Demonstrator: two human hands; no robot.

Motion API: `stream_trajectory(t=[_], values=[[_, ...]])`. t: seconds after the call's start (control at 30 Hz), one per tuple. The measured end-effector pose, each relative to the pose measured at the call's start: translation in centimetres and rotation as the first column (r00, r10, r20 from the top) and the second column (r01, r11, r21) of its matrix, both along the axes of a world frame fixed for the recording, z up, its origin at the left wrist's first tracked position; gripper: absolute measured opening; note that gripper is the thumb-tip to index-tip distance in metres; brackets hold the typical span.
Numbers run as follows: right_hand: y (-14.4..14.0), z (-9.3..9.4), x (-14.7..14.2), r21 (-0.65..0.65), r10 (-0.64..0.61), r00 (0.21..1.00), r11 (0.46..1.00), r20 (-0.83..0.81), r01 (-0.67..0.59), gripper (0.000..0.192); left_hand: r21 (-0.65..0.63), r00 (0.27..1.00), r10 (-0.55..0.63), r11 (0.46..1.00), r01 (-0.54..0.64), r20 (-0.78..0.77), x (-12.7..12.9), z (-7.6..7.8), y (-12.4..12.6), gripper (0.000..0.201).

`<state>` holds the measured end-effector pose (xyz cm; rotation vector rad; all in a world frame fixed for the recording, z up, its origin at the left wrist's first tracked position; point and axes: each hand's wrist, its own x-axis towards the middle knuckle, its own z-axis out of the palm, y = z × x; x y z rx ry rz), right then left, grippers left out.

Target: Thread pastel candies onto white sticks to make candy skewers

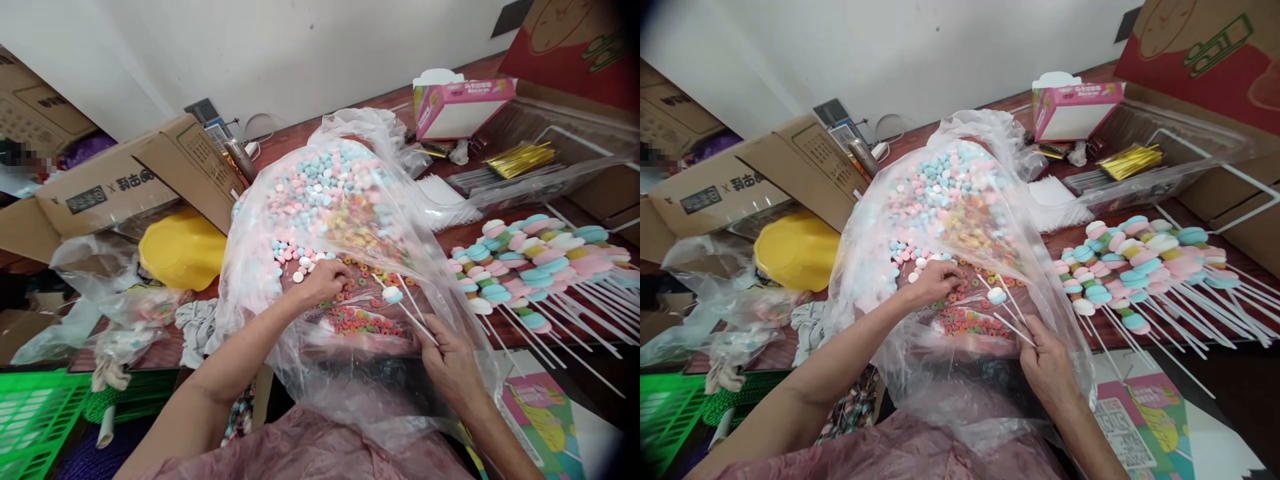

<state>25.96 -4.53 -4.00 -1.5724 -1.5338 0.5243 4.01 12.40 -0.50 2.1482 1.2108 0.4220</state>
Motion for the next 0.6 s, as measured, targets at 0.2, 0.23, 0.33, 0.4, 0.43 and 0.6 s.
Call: stream_trajectory(t=[0.2,0.23,0.33,0.4,0.43,0.6], values=[[0.0,0.0,-0.2,-0.045,-0.011,1.0,0.999,-0.011,0.011,0.02,0.04,0.998,-0.043,0.998,0.044,-0.043,0.5,0.7,0.6,0.014],[0.0,0.1,-0.2,-0.05,-0.014,1.0,0.999,-0.009,0.014,0.02,0.073,0.991,-0.085,0.993,0.092,-0.101,0.7,0.9,0.5,0.012],[0.1,0.4,-0.4,-0.05,-0.023,1.0,0.998,0.006,0.023,0.021,0.149,0.969,-0.101,0.979,0.137,-0.224,1.4,0.9,-0.3,0.01],[0.2,0.5,-0.5,-0.04,-0.024,0.999,0.999,0.025,0.025,0.022,0.181,0.969,-0.093,0.974,0.136,-0.229,1.6,0.7,-1.0,0.013],[0.2,0.6,-0.5,-0.032,-0.025,0.999,0.999,0.035,0.026,0.022,0.182,0.974,-0.094,0.974,0.132,-0.205,1.7,0.6,-1.3,0.015],[-0.2,0.3,-0.6,0.049,0.012,1.0,0.999,0.027,-0.014,0.02,-0.268,0.949,0.076,0.963,0.009,0.306,1.3,1.6,-2.6,0.006]])
